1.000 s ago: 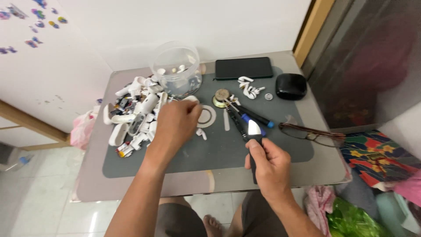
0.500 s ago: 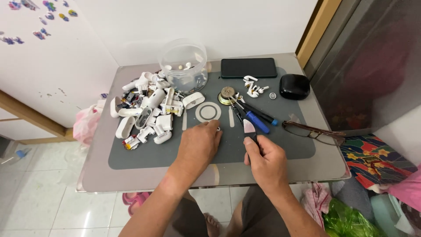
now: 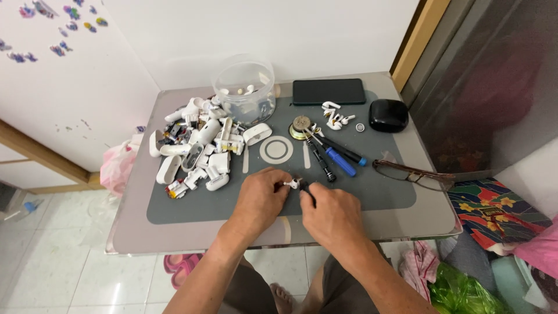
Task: The person uses a utility knife to scrape a small white component on a work mat. They then open a black charging case, remove an earbud, and place it on the table. The person continues to pick up and handle various disassembled white earbud parts and charging case shells from a pile on the mat.
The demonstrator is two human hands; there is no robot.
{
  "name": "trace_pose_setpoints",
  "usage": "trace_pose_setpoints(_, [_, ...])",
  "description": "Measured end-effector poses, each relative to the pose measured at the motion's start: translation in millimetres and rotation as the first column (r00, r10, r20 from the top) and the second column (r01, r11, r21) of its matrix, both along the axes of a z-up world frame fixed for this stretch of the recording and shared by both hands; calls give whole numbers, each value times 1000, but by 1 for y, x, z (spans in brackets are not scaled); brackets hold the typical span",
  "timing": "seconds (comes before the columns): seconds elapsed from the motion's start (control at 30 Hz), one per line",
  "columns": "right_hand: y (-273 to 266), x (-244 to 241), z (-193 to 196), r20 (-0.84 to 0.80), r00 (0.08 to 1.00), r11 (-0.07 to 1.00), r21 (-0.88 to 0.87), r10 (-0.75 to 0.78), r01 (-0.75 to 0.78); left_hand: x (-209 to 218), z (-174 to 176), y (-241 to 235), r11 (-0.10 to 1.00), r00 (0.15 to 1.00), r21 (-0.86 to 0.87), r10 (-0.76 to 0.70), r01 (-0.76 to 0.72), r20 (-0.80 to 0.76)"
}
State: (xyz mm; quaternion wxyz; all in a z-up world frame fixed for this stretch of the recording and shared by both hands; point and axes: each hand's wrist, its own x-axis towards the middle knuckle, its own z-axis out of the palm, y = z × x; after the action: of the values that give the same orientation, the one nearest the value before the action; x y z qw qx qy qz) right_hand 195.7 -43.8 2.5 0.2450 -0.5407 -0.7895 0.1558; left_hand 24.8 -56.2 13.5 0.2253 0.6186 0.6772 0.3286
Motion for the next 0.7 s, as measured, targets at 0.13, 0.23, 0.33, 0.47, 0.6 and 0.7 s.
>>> trace_pose_setpoints(0.13, [12, 0, 2, 71, 996, 996, -79, 51, -46, -2, -5, 5, 997, 992, -24, 79, -77, 97])
trace_pose_setpoints(0.23, [11, -1, 3, 57, 995, 994, -74, 79, -75, -2, -2, 4, 993, 967, -28, 122, -119, 225])
trace_pose_setpoints(0.33, [13, 1, 4, 51, 995, 994, -75, 86, -82, -2, 0, 6, 994, 951, -39, 111, -104, 288])
trace_pose_setpoints(0.47, [12, 1, 1, 23, 995, 993, -65, 97, -96, -5, -9, 7, 996, 951, 26, 70, -81, 301])
trace_pose_setpoints(0.6, [5, 3, 5, 9, 997, 996, -49, 72, -71, -5, -20, 9, 989, 966, 137, 25, -62, 258])
trace_pose_setpoints(0.7, [9, -2, -2, 150, 987, 998, 4, 60, -61, -4, -16, 5, 965, 992, 261, -9, -24, 125])
